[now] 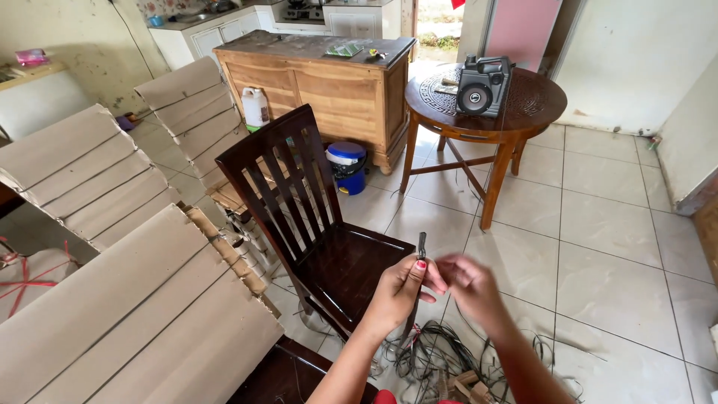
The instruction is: Untangling, gathering, and cutting thin black strings from a large pile on the floor for packaging.
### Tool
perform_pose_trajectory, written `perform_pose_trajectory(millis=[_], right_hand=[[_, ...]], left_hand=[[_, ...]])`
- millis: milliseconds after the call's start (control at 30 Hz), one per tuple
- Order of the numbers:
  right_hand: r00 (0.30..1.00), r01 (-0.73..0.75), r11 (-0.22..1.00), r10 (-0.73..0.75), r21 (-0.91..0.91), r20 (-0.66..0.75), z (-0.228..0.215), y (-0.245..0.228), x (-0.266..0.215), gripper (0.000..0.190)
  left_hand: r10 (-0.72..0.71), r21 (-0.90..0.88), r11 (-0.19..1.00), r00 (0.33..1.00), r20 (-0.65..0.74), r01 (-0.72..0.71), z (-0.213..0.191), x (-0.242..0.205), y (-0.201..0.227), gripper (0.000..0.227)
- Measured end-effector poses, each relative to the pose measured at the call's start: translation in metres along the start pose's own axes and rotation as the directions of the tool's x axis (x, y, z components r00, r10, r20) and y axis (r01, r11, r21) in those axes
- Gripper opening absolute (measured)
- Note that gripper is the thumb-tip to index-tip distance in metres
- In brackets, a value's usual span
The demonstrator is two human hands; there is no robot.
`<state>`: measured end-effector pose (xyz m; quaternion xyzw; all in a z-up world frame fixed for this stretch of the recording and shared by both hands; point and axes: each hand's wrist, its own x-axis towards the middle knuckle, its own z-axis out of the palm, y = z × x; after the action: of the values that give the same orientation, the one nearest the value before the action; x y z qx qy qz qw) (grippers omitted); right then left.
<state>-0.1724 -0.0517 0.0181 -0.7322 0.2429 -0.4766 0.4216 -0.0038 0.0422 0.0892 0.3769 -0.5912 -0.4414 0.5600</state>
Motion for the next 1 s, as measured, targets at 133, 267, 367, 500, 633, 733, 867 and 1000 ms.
perform_pose_trajectory(millis=[133, 267, 367, 500, 633, 733, 867, 1000], right_hand=[[0.950, 0.285, 0.957, -0.290, 0.058, 0.115, 0.005, -0.106, 0.038, 0.009], [0.971, 0.219, 0.975, -0.222, 0.038, 0.094, 0.016, -0.127, 0.042, 0.007], [0.980, 0.176, 0.984, -0.174, -0.014, 0.097, 0.011, -0.106, 0.038, 0.012], [0.985, 0.099, 0.986, -0.117, 0.137, 0.129, 0.011, -0.098, 0.031, 0.012], [0.973, 0.224, 0.974, -0.222, -0.026, 0.061, 0.013, -0.113, 0.024, 0.014], [0.950, 0.311, 0.930, -0.307, -0.198, 0.052, 0.012, -0.118, 0.018, 0.013], [0.969, 0.247, 0.966, -0.245, -0.076, 0.033, 0.010, -0.108, 0.012, 0.013], [0.993, 0.090, 0.981, -0.101, 0.169, 0.059, 0.011, -0.078, 0.008, 0.011]], left_hand=[[0.025, 0.054, 0.998, 1.000, -0.012, -0.024, -0.004, -0.005, 0.001, 0.031], [0.033, 0.066, 0.997, 0.999, -0.030, -0.031, -0.009, -0.011, 0.007, 0.032], [0.057, 0.020, 0.998, 0.997, -0.058, -0.056, -0.011, -0.015, 0.009, 0.034], [0.208, 0.138, 0.971, 0.973, -0.099, -0.194, -0.009, -0.024, 0.031, 0.041], [0.302, 0.273, 0.935, 0.912, -0.276, -0.227, 0.002, -0.029, 0.046, 0.019], [0.411, 0.390, 0.878, 0.854, -0.319, -0.277, 0.005, -0.029, 0.048, 0.014], [0.355, 0.306, 0.916, 0.882, -0.311, -0.261, 0.005, -0.029, 0.041, 0.007], [0.327, 0.324, 0.917, 0.904, -0.274, -0.234, 0.006, -0.030, 0.032, 0.012]])
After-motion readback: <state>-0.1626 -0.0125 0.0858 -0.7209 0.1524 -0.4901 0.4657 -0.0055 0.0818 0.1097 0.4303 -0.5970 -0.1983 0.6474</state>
